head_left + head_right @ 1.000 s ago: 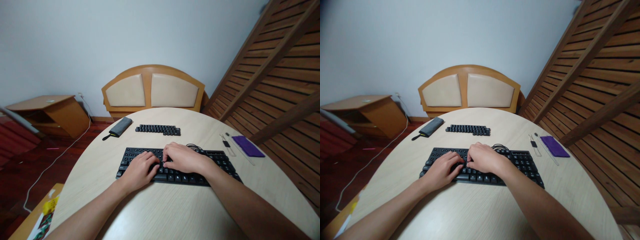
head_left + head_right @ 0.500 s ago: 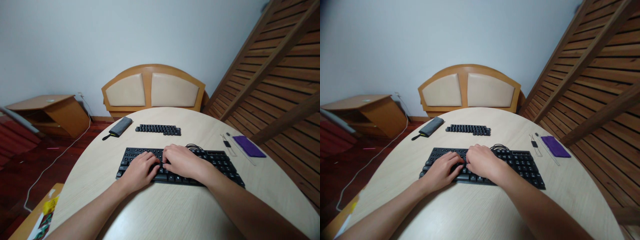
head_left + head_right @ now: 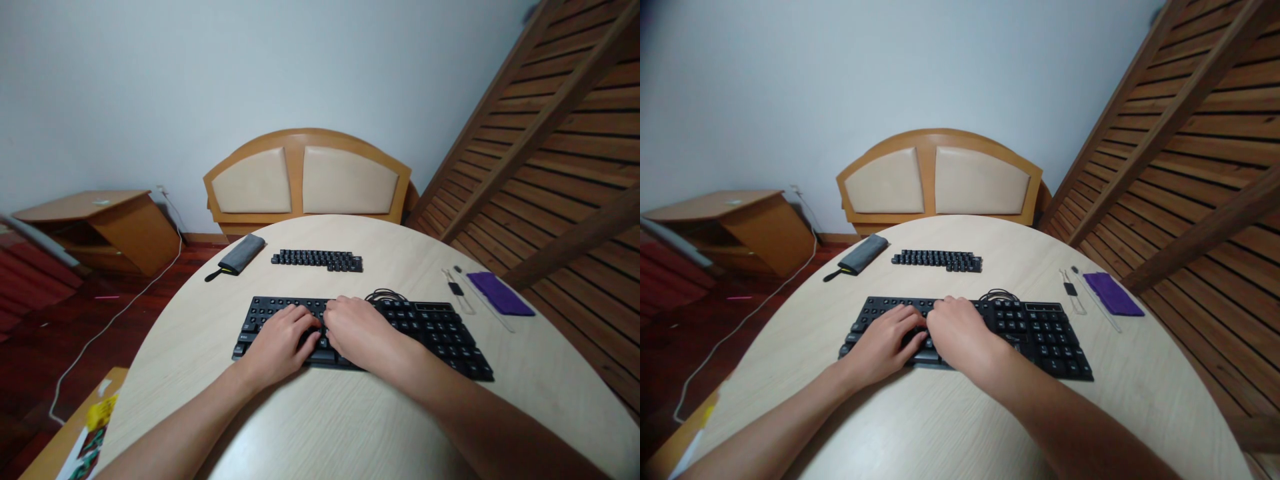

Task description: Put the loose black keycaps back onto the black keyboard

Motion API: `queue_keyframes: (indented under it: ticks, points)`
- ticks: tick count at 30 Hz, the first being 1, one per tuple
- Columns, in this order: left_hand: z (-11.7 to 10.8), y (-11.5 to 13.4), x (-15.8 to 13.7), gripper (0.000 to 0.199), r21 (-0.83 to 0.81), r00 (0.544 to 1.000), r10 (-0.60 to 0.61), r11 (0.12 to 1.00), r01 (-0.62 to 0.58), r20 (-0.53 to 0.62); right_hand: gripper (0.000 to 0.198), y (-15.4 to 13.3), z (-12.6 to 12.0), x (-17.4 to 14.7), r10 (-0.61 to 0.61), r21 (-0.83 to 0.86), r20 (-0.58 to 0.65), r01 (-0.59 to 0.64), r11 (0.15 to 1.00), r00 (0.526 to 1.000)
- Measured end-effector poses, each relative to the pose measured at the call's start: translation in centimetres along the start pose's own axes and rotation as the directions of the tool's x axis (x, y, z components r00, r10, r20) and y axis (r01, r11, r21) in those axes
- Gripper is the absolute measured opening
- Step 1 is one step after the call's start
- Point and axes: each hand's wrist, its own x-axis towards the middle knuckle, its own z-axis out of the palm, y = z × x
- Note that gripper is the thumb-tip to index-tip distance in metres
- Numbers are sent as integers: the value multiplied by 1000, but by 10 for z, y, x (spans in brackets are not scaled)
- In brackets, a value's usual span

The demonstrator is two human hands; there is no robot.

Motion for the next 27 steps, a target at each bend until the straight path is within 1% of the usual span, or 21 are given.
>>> queue_keyframes:
  ticks: [3, 6, 11, 17, 23, 27]
  points:
    - [0, 0, 0, 15, -1, 1000, -3, 1000, 3, 4, 21, -1, 0, 0, 10, -7, -8, -10, 1000, 1000]
    - [-1, 1, 0, 14, -6, 1000, -5, 1000, 5, 12, 20, -2, -1, 0, 28, -12, 17, -28, 1000, 999]
    - [-2, 2, 0, 14, 3, 1000, -6, 1000, 6, 7, 25, -5, 2, 2, -14, -64, 37, 17, 998, 999]
    - [-2, 2, 0, 14, -2, 1000, -5, 1000, 5, 7, 19, 1, 1, 1, 15, -20, 22, -14, 1000, 1000]
    - [-2, 2, 0, 14, 7, 1000, -6, 1000, 6, 5, 22, -3, 6, 4, -35, -67, 16, 36, 997, 999]
    - [-2, 2, 0, 15, 11, 1000, -3, 1000, 2, 5, 22, 1, 2, 3, -27, -29, 29, 27, 999, 999]
